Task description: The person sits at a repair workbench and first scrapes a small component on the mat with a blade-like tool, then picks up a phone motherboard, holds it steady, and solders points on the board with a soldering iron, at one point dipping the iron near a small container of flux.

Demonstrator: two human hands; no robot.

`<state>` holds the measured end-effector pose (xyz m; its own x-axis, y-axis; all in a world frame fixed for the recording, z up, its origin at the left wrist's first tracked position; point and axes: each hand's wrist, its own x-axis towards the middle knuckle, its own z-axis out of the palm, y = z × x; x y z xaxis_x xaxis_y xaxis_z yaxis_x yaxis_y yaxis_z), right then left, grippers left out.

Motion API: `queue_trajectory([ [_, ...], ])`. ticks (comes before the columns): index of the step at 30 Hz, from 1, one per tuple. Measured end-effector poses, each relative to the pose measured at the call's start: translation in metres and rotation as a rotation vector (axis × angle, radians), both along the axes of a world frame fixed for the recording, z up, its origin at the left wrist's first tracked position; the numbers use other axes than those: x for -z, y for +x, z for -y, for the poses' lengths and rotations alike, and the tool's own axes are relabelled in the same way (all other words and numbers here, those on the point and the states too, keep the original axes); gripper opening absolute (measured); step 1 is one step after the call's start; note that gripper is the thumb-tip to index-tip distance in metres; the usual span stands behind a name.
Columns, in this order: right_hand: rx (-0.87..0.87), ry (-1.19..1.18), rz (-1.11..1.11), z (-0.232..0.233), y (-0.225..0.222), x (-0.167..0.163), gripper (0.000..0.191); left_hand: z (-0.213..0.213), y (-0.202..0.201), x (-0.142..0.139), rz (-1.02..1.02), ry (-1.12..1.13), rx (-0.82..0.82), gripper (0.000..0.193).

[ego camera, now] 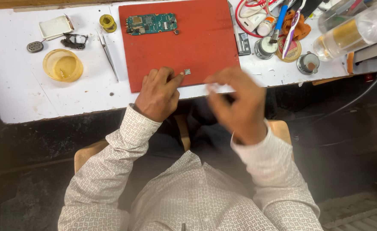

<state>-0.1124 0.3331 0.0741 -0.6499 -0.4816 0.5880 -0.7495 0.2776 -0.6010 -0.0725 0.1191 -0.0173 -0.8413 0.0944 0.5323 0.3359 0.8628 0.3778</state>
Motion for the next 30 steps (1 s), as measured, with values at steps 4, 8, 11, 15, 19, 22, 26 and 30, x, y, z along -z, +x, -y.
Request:
queue_trajectory([
  [4, 0.252, 0.036, 0.000, -0.016, -0.073, 0.050, 0.009, 0.000, 0.000, 0.001, 0.006, 0.000, -0.003, 0.039],
  [8, 0.384, 0.172, -0.044, -0.018, -0.130, 0.085, 0.014, 0.000, 0.000, 0.000, -0.003, 0.006, 0.000, 0.041],
  [11, 0.452, 0.284, -0.190, -0.010, -0.147, 0.095, 0.018, 0.001, 0.000, -0.001, -0.003, 0.006, -0.005, 0.040],
  [15, 0.478, 0.342, -0.052, 0.000, -0.153, 0.097, 0.024, 0.002, 0.000, -0.001, 0.003, 0.015, 0.002, 0.041],
  [19, 0.467, 0.364, -0.060, -0.002, -0.162, 0.102, 0.030, 0.001, 0.000, -0.001, 0.000, 0.022, -0.010, 0.036],
  [22, 0.450, 0.366, -0.035, -0.003, -0.168, 0.106, 0.032, 0.001, 0.000, 0.000, -0.013, 0.030, -0.011, 0.034],
  [26, 0.493, 0.366, -0.185, -0.002, -0.162, 0.101, 0.027, 0.001, 0.000, 0.001, -0.030, 0.037, -0.014, 0.031],
  [30, 0.460, 0.199, -0.121, -0.011, -0.127, 0.083, 0.028, 0.001, 0.000, -0.001, -0.009, 0.092, -0.019, 0.028],
])
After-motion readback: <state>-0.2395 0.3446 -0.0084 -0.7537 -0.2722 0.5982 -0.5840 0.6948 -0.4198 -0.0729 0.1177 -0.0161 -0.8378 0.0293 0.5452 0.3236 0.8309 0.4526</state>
